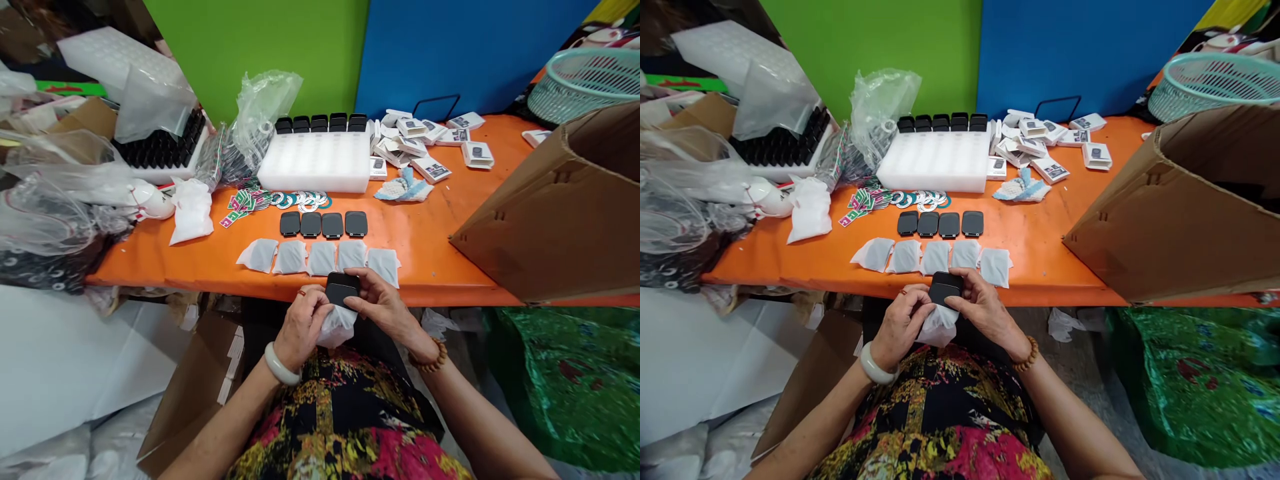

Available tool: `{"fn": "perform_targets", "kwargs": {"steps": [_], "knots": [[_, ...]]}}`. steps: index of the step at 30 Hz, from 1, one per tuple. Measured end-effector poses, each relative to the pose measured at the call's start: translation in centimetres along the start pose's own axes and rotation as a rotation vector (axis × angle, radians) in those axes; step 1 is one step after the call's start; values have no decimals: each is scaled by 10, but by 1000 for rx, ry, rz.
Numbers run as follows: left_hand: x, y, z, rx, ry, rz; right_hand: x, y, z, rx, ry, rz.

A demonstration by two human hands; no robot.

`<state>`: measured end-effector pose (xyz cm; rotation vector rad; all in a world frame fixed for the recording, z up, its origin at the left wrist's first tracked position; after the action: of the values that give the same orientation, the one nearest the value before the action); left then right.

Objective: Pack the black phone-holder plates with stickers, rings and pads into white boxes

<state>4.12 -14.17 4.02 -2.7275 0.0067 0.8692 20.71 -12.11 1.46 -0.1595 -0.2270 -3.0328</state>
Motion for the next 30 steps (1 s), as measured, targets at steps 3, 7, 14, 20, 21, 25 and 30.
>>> {"fn": "perform_targets", "kwargs": {"steps": [3, 7, 14, 20, 21, 25, 30], "knots": [[3, -1, 5, -68, 88, -3, 1, -1, -5, -6, 72, 20], [9, -1, 17, -304, 306, 47, 2, 1, -5, 25, 22, 65], [2, -6, 22, -485, 501, -103, -9, 14, 7, -177, 187, -92], [-4, -9, 20, -464, 462, -141, -2, 22, 22, -469, 441, -79], [-4, -10, 20, -464, 456, -139, 0, 22, 24, -488, 458, -68], [-5, -11, 17, -459, 456, -111, 4, 21, 28, -517, 475, -31], [-6, -11, 13, -432, 440, -88, 2, 21, 24, -599, 480, -91]]}}
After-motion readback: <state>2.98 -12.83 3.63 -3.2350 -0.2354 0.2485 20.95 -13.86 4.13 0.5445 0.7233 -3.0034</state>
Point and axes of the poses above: each hand's wrist, its own y-axis away from the middle knuckle, its own x-axis out of the palm, z = x × y, the point moved 3 cm from there along -y, towards the middle knuckle, and after that the axes turned 11 degrees about -z, right-handed, at the moved point
